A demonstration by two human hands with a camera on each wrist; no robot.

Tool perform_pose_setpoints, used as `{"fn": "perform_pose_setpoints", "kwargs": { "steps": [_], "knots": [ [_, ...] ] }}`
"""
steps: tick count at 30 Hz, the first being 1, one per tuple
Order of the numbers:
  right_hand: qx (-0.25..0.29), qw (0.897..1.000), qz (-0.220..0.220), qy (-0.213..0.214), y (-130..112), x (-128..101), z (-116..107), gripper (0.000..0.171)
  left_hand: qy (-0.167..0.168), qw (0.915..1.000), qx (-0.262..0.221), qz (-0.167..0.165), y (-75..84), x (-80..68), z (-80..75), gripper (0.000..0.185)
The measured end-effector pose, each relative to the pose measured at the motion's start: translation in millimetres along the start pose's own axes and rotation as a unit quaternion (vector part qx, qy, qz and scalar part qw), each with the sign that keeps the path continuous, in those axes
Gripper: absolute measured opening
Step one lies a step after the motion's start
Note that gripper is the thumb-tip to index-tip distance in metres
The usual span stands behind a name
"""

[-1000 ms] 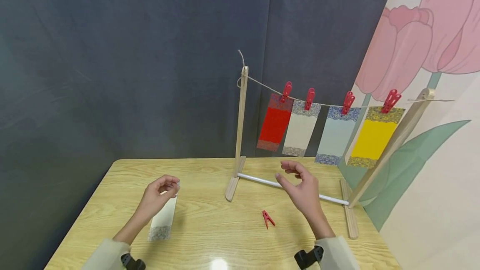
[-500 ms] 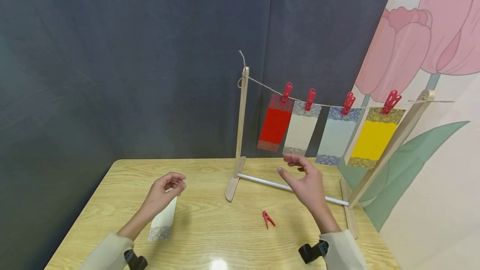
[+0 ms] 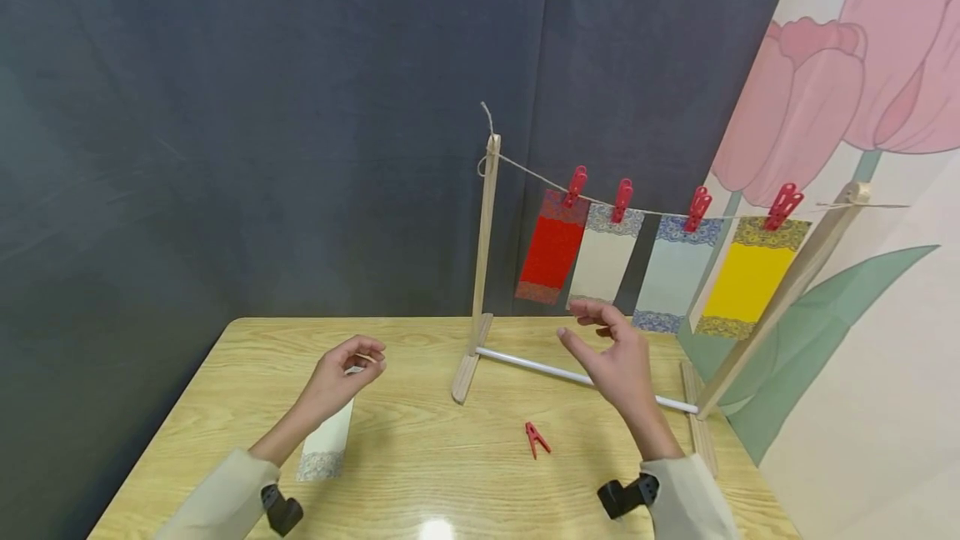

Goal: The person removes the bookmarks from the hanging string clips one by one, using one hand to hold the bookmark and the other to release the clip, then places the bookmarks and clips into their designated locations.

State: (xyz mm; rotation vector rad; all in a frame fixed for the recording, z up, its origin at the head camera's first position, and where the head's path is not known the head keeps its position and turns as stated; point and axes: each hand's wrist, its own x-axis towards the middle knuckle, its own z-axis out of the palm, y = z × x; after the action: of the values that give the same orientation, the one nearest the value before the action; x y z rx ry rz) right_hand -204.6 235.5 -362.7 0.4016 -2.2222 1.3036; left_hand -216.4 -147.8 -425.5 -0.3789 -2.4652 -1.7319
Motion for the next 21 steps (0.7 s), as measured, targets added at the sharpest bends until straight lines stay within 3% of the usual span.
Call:
{"fn": "perform_pose_setpoints", "kwargs": {
  "steps": [6, 10, 15, 18, 21],
  "knots": [
    [-0.010, 0.999, -0.029, 0.013, -6.7, 7.4, -2.8, 0.031, -0.007, 0.9997, 0.011, 0.023, 5.9, 6.6, 3.2, 0.019],
    [-0.013, 0.999, -0.030, 0.018, -29.4, 11.5, -7.2, 0.030, -0.007, 0.9995, 0.018, 0.023, 12.6, 10.8, 7.3, 0.020],
    [-0.017, 0.999, -0.027, 0.016, -42.3, 19.2, -11.3, 0.031, -0.017, 0.9990, 0.033, 0.026, 39.9, 8.1, 9.6, 0.021],
    [-0.022, 0.999, -0.032, 0.013, -31.2, 24.5, -12.8, 0.032, -0.023, 0.9985, 0.033, 0.038, 40.1, 11.3, 10.3, 0.022],
    [-0.028, 0.999, -0.031, 0.010, -26.3, 28.3, -14.6, 0.032, -0.025, 0.9980, 0.031, 0.050, 28.1, 19.4, 12.1, 0.021]
  ]
}}
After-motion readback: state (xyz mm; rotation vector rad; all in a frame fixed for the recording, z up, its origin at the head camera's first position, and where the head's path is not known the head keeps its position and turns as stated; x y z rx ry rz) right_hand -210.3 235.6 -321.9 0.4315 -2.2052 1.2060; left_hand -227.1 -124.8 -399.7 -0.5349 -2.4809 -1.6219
